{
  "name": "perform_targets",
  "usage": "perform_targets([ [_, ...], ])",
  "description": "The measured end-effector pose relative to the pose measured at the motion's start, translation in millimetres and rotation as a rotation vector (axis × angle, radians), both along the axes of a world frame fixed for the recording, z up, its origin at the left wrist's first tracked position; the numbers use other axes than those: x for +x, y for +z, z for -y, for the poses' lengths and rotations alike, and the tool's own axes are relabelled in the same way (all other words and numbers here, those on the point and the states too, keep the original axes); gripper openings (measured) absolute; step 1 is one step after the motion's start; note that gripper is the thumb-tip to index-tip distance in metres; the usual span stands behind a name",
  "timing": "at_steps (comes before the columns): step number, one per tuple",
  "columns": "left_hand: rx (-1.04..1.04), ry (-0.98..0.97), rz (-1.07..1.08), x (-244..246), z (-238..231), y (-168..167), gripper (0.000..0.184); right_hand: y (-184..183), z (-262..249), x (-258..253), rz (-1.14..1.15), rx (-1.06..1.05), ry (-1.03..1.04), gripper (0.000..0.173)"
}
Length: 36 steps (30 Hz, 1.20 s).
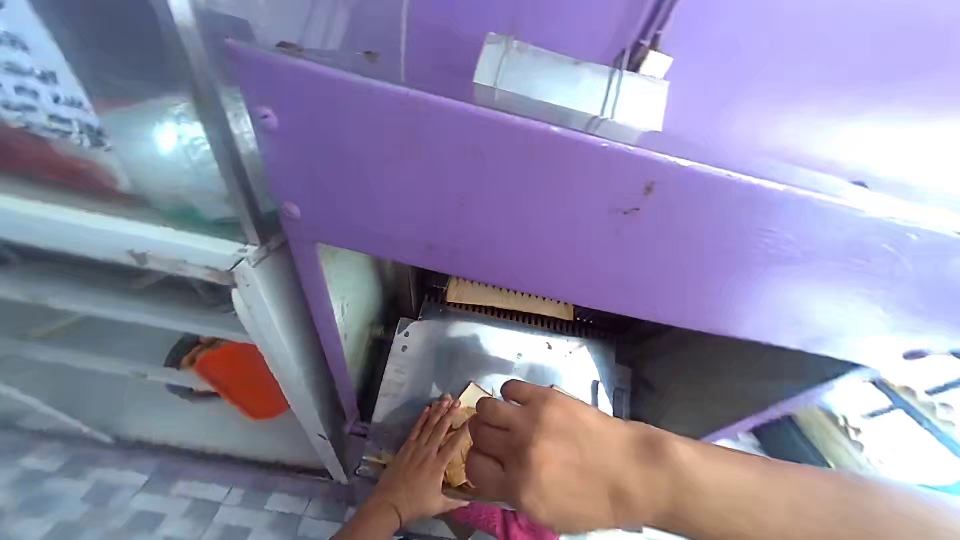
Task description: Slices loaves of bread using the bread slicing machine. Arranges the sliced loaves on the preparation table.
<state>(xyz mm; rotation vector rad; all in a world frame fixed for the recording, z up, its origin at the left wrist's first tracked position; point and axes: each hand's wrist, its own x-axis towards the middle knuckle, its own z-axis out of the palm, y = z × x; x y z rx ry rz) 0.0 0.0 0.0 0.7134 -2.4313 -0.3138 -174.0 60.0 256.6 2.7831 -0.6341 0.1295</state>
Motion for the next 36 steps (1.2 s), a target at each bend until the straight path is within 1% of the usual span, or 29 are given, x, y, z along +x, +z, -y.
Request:
perform_targets([
  [1, -0.013, -0.027, 0.014, -0.9, 5.3, -14.4, 0.1, -23.3, 3.0, -5.8, 0.053, 0.032, -0.071, 0.018],
  [2, -0.024, -0.062, 0.023, -1.1, 7.5, -21.9, 0.104, -46.0, 5.2, -14.5, 0.135, 0.048, -0.162, 0.022],
  [4, -0.064, -0.126, -0.008, 1.2, 11.2, -29.4, 0.104, -89.4, 7.4, -37.3, 0.388, 0.068, -0.425, 0.031],
  [5, -0.059, -0.156, -0.016, 3.2, 13.2, -31.1, 0.103, -109.5, 8.0, -49.5, 0.574, 0.07, -0.59, 0.03],
  [6, -0.071, -0.177, -0.028, 4.5, 15.5, -32.8, 0.101, -126.8, 9.8, -60.7, 0.815, 0.099, -0.769, 0.028],
  [8, -0.094, -0.212, -0.053, 7.5, 19.4, -35.9, 0.095, -151.1, 20.2, -72.8, 1.452, 0.172, -1.062, 0.028],
  [9, -0.111, -0.217, -0.058, 8.8, 20.4, -37.4, 0.092, -159.1, 27.6, -74.8, 1.714, 0.161, -1.146, 0.028],
  [10, -0.108, -0.22, -0.055, 9.8, 20.4, -37.5, 0.089, -164.3, 34.1, -75.7, 1.889, 0.155, -1.19, 0.027],
  [11, -0.096, -0.222, -0.045, 10.3, 19.8, -36.7, 0.088, -167.8, 38.8, -75.1, 1.977, 0.164, -1.211, 0.029],
  [13, -0.096, -0.212, -0.029, 9.6, 19.9, -35.8, 0.084, -167.8, 46.5, -69.7, 1.994, 0.171, -1.218, 0.032],
  [17, -0.191, -0.185, -0.04, 10.9, 22.8, -47.9, 0.082, -164.6, 62.8, -62.0, 1.899, 0.135, -1.18, 0.044],
  [22, -0.215, -0.172, -0.036, 9.9, 23.6, -46.4, 0.082, -157.3, 84.2, -64.3, 1.949, 0.048, -1.175, 0.055],
  [31, -0.242, -0.122, 0.0, 8.9, 24.0, -48.2, 0.086, -159.4, 107.0, -73.9, 1.938, 0.04, -1.202, 0.056],
  [36, -0.214, -0.111, 0.008, 8.7, 22.6, -46.7, 0.087, -154.9, 103.5, -71.5, 1.896, 0.063, -1.222, 0.05],
])
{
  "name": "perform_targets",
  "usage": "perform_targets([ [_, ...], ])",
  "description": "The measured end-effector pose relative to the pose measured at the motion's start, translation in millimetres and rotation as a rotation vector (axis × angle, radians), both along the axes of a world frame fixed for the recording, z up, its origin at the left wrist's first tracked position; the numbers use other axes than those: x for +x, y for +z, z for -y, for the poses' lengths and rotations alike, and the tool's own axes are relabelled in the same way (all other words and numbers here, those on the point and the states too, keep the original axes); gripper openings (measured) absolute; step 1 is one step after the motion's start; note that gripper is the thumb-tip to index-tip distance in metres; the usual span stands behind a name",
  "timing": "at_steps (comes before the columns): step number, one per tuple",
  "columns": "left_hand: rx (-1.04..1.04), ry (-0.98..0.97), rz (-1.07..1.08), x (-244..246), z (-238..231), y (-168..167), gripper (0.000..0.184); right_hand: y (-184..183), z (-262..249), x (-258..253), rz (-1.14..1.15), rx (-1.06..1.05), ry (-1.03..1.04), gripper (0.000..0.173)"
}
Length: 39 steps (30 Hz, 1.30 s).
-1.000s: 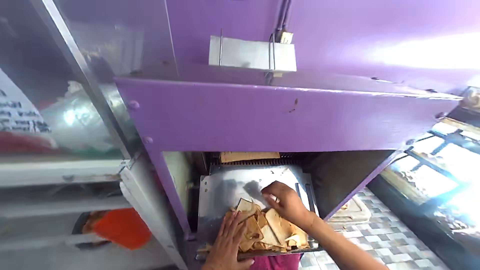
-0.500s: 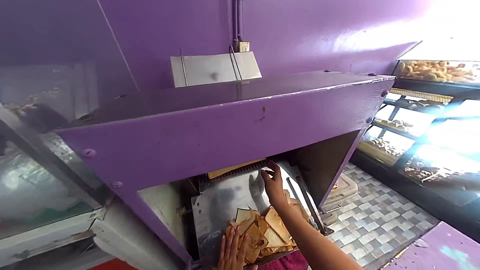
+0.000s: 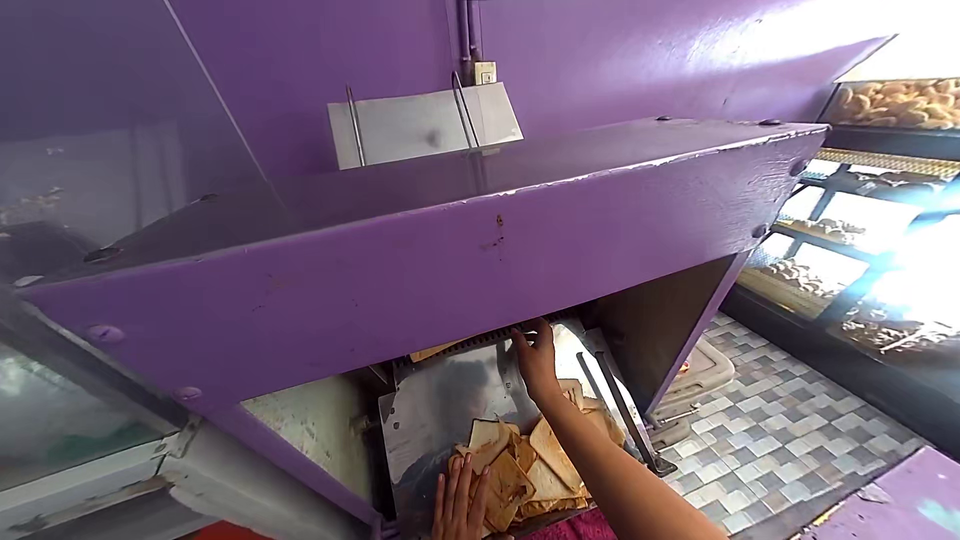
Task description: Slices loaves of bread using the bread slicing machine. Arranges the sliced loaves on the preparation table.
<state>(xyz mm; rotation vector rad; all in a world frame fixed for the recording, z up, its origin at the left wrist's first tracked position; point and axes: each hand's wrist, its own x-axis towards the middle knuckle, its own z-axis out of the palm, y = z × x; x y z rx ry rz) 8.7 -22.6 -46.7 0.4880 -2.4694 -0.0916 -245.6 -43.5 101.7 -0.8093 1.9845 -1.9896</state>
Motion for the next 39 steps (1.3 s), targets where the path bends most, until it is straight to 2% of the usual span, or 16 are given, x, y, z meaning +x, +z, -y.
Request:
perform_targets([
  [10, 0.009, 0.005, 0.019, -0.8, 0.3, 4.1, 0.09, -2.3, -7.5, -6.0, -0.181, 0.084, 0.007, 0.041],
  [35, 0.015, -0.003, 0.043, -1.5, 0.4, 2.6, 0.088, -4.8, -11.9, -3.2, -0.155, 0.101, 0.043, 0.047],
  [39, 0.081, -0.023, 0.042, -1.9, -0.6, 6.3, 0.088, -5.9, -13.2, -4.6, -0.112, 0.087, 0.078, 0.052],
])
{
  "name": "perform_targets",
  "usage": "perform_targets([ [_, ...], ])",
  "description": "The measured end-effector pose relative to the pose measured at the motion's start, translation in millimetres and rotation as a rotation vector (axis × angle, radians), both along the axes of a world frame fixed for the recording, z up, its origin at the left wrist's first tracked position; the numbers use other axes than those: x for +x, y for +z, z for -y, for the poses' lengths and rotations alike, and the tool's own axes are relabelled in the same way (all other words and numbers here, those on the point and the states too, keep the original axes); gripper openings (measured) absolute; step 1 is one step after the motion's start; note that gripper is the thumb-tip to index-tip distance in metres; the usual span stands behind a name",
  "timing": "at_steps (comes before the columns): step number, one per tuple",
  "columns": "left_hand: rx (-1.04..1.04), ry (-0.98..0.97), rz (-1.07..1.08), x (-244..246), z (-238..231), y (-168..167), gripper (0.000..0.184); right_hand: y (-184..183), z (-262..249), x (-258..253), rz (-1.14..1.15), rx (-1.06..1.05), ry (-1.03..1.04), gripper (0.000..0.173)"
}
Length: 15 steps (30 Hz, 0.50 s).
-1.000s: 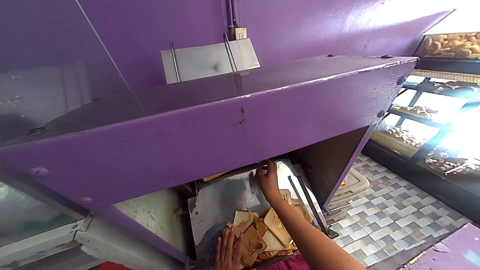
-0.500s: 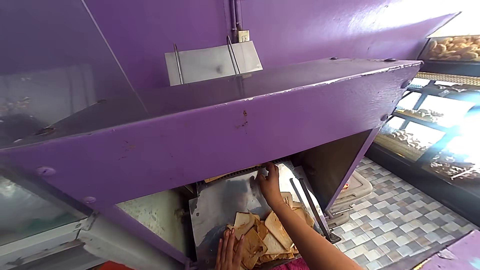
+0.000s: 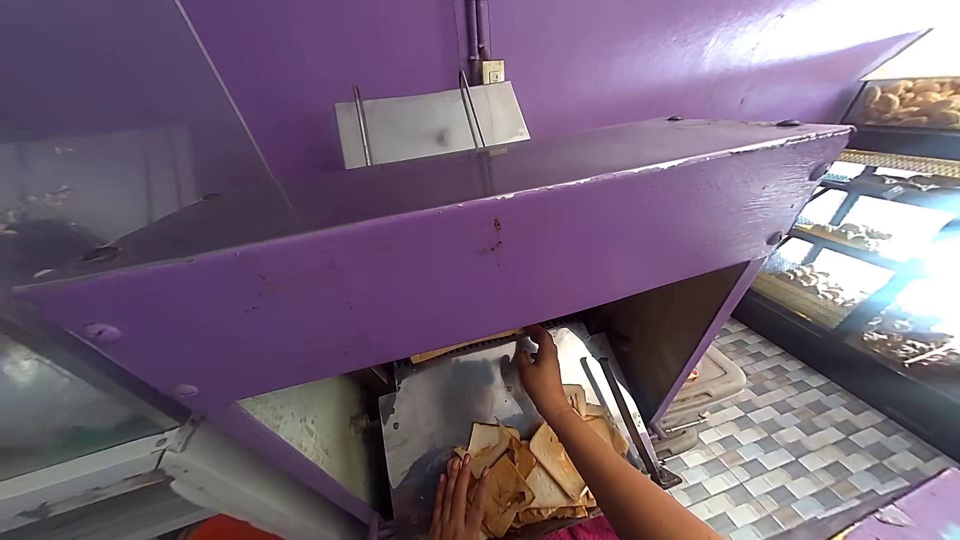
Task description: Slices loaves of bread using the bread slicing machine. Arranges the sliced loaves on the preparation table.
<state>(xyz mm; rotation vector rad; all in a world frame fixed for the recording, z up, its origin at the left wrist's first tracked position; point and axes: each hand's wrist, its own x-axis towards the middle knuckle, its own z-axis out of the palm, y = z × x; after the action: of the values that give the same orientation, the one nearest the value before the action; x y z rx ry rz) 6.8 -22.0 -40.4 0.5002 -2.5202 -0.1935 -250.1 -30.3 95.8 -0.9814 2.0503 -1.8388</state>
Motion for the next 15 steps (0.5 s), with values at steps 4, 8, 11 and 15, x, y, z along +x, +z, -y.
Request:
perform_targets([
  [4, -0.008, 0.007, 0.003, 0.3, 0.4, -1.7, 0.088, -0.8, -0.4, -2.9, 0.067, -0.011, 0.007, 0.052],
  [8, -0.015, 0.004, 0.005, 0.5, -0.1, -1.5, 0.088, -3.6, -1.4, -5.8, 0.148, -0.057, 0.025, 0.053],
  [11, -0.015, 0.005, 0.006, 0.5, 0.0, -1.1, 0.088, -4.0, -3.3, -5.9, 0.177, -0.086, 0.04, 0.055],
  [15, -0.033, 0.013, 0.006, -0.2, 0.8, -2.6, 0.088, -4.3, -5.3, -7.7, 0.178, -0.115, 0.068, 0.063],
])
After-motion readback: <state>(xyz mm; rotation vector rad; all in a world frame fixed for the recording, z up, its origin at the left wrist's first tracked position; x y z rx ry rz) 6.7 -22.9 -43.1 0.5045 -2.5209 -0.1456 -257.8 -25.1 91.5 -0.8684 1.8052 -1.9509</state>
